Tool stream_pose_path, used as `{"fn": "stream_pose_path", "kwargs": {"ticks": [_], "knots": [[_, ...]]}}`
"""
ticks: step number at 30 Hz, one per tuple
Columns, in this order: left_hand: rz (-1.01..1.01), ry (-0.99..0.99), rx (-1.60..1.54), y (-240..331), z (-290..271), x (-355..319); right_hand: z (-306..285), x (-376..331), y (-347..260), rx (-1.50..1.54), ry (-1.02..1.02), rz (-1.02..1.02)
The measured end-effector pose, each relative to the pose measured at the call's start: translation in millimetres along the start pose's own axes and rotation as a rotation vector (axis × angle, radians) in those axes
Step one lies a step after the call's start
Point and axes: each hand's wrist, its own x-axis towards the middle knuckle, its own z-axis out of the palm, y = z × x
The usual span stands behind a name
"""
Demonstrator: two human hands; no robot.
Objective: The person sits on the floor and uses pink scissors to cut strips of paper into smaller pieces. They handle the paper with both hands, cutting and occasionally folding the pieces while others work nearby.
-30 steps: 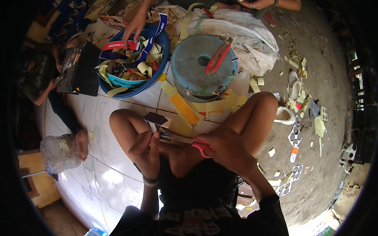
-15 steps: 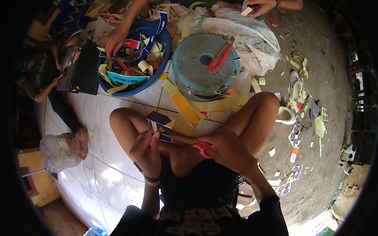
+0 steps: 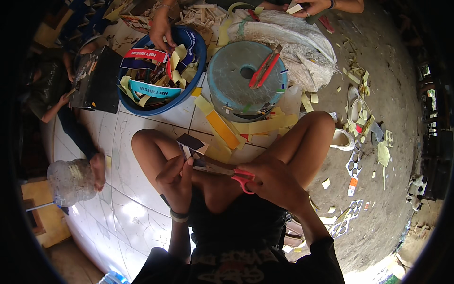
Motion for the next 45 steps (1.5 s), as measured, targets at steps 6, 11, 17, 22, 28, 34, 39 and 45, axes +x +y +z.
{"fn": "stream_pose_path", "kwargs": {"ticks": [6, 11, 17, 22, 28, 34, 39, 45], "knots": [[0.012, -0.014, -0.017, -8, 5, -2, 1, -6, 1, -0.048, -0.002, 0.019], [0.039, -0.041, 0.001, -11, 6, -7, 1, -7, 5, 0.106, -0.024, 0.057], [0.010, -0.026, -0.007, -10, 8, -10, 2, -6, 7, 0.183, -0.063, 0.091], [0.052, -0.025, -0.025, -9, 9, -7, 6, -7, 11, 0.217, -0.091, 0.118], [0.045, -0.088, -0.108, -8, 4, -6, 9, -5, 23, 0.311, -0.118, 0.054], [-0.084, -0.153, -0.258, -11, 0, -9, 10, -7, 27, 0.338, -0.134, 0.067], [-0.102, -0.144, -0.263, -16, 1, -11, 8, -7, 26, 0.319, -0.168, 0.135], [0.011, -0.133, -0.186, -19, 3, -11, 11, -12, 22, 0.327, -0.124, 0.137]]}}
